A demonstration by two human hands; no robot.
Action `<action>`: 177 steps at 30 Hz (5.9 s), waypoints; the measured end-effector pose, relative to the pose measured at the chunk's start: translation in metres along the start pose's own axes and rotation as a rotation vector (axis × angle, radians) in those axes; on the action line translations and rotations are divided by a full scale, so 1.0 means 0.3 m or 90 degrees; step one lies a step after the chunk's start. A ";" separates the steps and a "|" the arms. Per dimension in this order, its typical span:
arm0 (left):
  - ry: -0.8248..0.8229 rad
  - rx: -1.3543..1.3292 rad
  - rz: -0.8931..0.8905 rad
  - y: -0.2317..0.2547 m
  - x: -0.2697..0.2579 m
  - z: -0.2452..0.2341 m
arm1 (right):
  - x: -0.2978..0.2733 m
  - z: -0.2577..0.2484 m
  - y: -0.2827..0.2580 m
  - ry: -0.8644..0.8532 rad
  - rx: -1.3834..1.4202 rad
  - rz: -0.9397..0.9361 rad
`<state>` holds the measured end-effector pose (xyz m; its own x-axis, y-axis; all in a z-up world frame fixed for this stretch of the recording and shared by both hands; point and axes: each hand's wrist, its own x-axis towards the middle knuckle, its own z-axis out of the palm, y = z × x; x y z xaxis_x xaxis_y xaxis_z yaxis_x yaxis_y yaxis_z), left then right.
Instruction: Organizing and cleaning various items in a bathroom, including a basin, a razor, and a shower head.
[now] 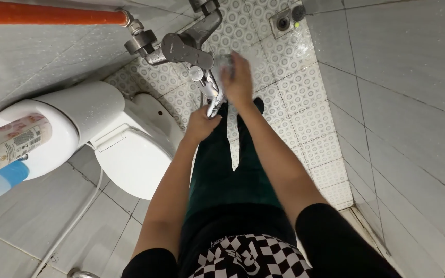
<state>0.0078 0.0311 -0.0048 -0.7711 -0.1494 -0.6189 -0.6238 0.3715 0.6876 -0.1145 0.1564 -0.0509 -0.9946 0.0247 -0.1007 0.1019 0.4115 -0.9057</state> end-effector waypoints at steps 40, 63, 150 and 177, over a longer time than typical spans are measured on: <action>-0.027 -0.119 0.239 0.243 0.364 0.009 | 0.068 -0.102 0.033 -0.150 0.817 0.416; -0.142 -0.078 -0.019 -0.018 -0.042 -0.039 | -0.019 0.044 0.211 0.039 0.091 0.241; 0.163 -0.042 0.369 0.067 0.215 0.050 | -0.065 0.045 0.037 -0.333 0.822 0.394; -0.168 -0.217 0.085 0.020 0.212 -0.015 | 0.044 0.045 0.216 -0.098 0.809 0.737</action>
<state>-0.0454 0.0198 -0.0384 -0.8159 0.1350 -0.5622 -0.5621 0.0425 0.8260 -0.1208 0.1713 -0.1166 -0.3971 -0.3470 -0.8497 0.7323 -0.6778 -0.0654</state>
